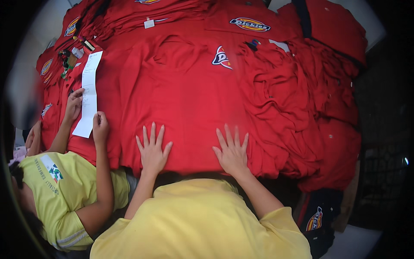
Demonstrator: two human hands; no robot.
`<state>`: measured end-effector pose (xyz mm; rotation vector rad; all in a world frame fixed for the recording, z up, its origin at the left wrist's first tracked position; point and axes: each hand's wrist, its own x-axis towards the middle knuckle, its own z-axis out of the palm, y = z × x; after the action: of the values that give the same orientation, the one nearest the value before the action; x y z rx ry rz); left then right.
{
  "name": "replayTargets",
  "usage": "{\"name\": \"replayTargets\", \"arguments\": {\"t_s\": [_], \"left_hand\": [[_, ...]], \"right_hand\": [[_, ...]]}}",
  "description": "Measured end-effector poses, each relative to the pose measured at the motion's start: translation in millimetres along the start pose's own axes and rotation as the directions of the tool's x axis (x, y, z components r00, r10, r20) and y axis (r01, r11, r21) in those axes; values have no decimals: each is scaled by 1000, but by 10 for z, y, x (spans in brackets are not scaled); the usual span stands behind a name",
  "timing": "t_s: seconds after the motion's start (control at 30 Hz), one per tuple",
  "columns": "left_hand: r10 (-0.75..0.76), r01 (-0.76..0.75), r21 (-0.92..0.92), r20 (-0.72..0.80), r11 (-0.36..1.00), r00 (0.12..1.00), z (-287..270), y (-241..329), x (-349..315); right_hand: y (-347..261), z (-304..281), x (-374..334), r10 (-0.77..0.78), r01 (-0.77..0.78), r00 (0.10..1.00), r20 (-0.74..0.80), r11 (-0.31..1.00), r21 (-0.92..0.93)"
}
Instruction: The person inspects red t-shirts by laying them out on a table, checking the labels and logo prints, and placing them into a pile.
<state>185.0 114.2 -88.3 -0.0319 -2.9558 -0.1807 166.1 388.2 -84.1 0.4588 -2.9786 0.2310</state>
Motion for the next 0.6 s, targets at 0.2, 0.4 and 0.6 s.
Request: {"name": "replayTargets", "arguments": {"t_s": [0.2, 0.4, 0.6], "left_hand": [[-42, 42, -21, -13, 999, 999, 182, -196, 937], [6, -14, -52, -156, 999, 988, 336, -302, 1459], [308, -269, -474, 4, 839, 951, -138, -6, 803]], "right_hand": [[141, 232, 817, 23, -39, 990, -139, 993, -115], [308, 244, 1372, 58, -52, 993, -99, 996, 68], [279, -310, 825, -201, -22, 958, 202, 656, 755]]}}
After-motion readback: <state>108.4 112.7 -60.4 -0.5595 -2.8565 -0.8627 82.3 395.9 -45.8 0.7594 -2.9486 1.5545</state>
